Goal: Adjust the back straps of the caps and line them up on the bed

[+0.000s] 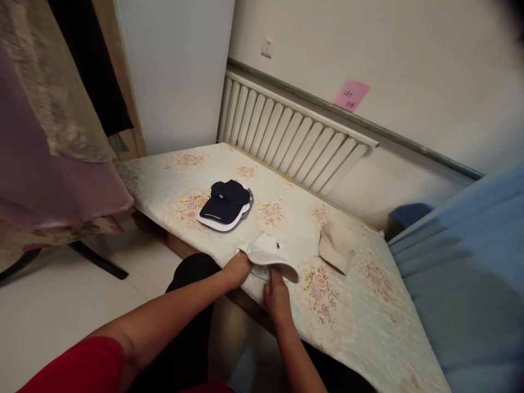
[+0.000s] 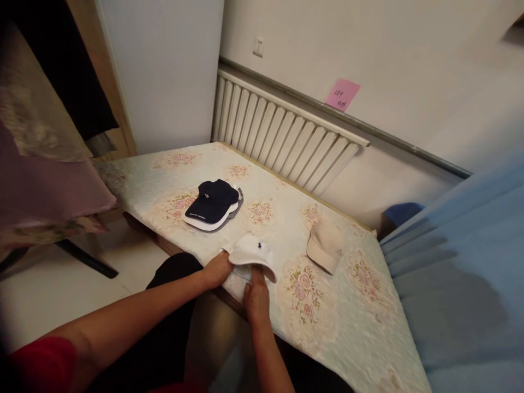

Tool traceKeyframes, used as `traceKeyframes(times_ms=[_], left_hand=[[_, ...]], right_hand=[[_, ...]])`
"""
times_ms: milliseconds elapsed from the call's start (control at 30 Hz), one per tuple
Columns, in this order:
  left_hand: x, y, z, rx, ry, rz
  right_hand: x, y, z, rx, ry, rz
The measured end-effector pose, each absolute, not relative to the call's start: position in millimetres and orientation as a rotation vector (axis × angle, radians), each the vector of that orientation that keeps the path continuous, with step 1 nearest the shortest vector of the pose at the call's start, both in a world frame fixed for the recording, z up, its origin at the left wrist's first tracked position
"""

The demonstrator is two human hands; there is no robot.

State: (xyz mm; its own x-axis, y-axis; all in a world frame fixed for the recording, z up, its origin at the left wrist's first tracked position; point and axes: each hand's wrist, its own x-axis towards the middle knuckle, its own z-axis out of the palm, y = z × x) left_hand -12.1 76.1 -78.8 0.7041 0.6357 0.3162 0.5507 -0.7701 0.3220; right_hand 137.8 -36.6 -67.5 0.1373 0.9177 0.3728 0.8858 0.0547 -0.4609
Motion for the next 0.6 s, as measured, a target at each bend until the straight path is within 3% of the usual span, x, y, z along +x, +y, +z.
traceKeyframes(times_ms=[200, 600], left_hand=[[-10, 83, -78, 2.638, 0.965, 0.700], [1, 89, -56, 2.631, 0.968, 0.584]], right_hand=[[140, -21, -82, -1.856, -1.940, -0.040], [160, 1, -60, -2.018, -2.030, -0.070]])
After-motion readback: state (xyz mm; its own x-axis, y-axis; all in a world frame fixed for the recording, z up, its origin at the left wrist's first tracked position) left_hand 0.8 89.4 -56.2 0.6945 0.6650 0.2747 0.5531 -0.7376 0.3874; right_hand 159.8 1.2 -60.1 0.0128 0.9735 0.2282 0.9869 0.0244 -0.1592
